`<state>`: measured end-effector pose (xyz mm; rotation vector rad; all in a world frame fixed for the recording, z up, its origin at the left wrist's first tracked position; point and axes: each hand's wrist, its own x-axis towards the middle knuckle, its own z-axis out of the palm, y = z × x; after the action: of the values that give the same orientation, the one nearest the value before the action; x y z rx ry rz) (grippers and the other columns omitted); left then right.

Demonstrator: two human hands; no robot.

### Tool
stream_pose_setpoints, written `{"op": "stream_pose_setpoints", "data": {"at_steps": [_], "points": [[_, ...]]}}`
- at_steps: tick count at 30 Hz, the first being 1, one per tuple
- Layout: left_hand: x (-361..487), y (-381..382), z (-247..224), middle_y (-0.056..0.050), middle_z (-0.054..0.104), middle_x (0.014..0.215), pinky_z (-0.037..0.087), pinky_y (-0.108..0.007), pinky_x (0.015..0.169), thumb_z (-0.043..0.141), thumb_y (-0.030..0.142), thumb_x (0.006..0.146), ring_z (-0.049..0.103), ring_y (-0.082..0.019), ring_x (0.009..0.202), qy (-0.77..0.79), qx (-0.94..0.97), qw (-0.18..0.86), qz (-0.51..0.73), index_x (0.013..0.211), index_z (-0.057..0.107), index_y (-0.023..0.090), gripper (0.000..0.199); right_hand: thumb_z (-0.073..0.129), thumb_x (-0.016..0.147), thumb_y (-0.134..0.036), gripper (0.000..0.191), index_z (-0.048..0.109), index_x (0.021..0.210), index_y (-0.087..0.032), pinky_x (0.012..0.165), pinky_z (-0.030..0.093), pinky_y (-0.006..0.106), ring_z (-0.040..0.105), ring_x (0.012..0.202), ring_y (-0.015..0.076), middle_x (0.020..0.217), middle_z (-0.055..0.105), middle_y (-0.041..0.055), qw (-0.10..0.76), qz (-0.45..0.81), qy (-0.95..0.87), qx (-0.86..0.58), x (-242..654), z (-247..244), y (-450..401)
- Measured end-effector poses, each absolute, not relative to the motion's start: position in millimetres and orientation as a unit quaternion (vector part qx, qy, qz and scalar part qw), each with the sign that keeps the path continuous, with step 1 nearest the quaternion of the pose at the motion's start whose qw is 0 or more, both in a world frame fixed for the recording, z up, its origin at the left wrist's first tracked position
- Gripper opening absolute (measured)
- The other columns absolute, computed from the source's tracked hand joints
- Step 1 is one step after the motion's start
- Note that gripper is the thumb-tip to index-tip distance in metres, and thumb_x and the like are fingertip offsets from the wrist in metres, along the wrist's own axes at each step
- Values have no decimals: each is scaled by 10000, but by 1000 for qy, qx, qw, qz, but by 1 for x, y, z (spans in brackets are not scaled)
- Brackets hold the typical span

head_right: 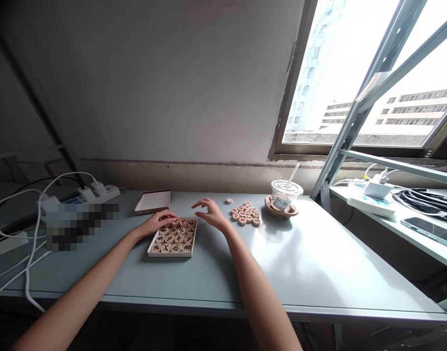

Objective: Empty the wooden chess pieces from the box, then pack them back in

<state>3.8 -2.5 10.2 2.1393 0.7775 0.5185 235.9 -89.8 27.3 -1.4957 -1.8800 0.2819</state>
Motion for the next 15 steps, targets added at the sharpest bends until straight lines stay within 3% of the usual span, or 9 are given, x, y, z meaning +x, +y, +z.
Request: {"op": "stream_pose_setpoints", "data": {"at_steps": [4,7,10,12,15], "points": [[3,-3,9,-71,599,1019,444,-291,816,521,522,763,560,-231,968,307,837,402,210,930,659,185,401,476,861,-220,426,456,1287,-202,1017,234,495,290,1279,272,1389,377,126,250,-107,-604,-750,258,10,-84],[2,-2,8,-69,597,1016,446,-287,807,534,510,758,559,-231,970,308,835,402,214,922,667,188,385,365,898,-207,446,378,1335,-119,1016,180,554,193,1329,293,1434,287,187,130,-111,-565,-807,267,1,-84],[2,-1,7,-72,589,1018,454,-284,780,530,500,764,564,-222,941,306,832,411,212,926,667,188,377,288,890,-122,389,491,1221,-103,984,248,520,348,1230,295,1325,417,208,68,-97,-576,-809,263,3,-87],[2,0,6,-75,585,1016,454,-284,766,529,491,769,566,-215,921,304,832,413,212,931,666,186,372,314,845,-50,386,533,1158,-107,931,332,433,448,1113,270,1218,493,196,56,-104,-601,-791,254,9,-90],[2,1,6,-74,588,999,448,-290,778,528,482,770,562,-214,926,301,836,403,218,926,668,188,362,370,778,11,357,599,1031,-97,792,405,310,488,1019,252,1108,532,183,50,-85,-631,-769,239,19,-93]]}}
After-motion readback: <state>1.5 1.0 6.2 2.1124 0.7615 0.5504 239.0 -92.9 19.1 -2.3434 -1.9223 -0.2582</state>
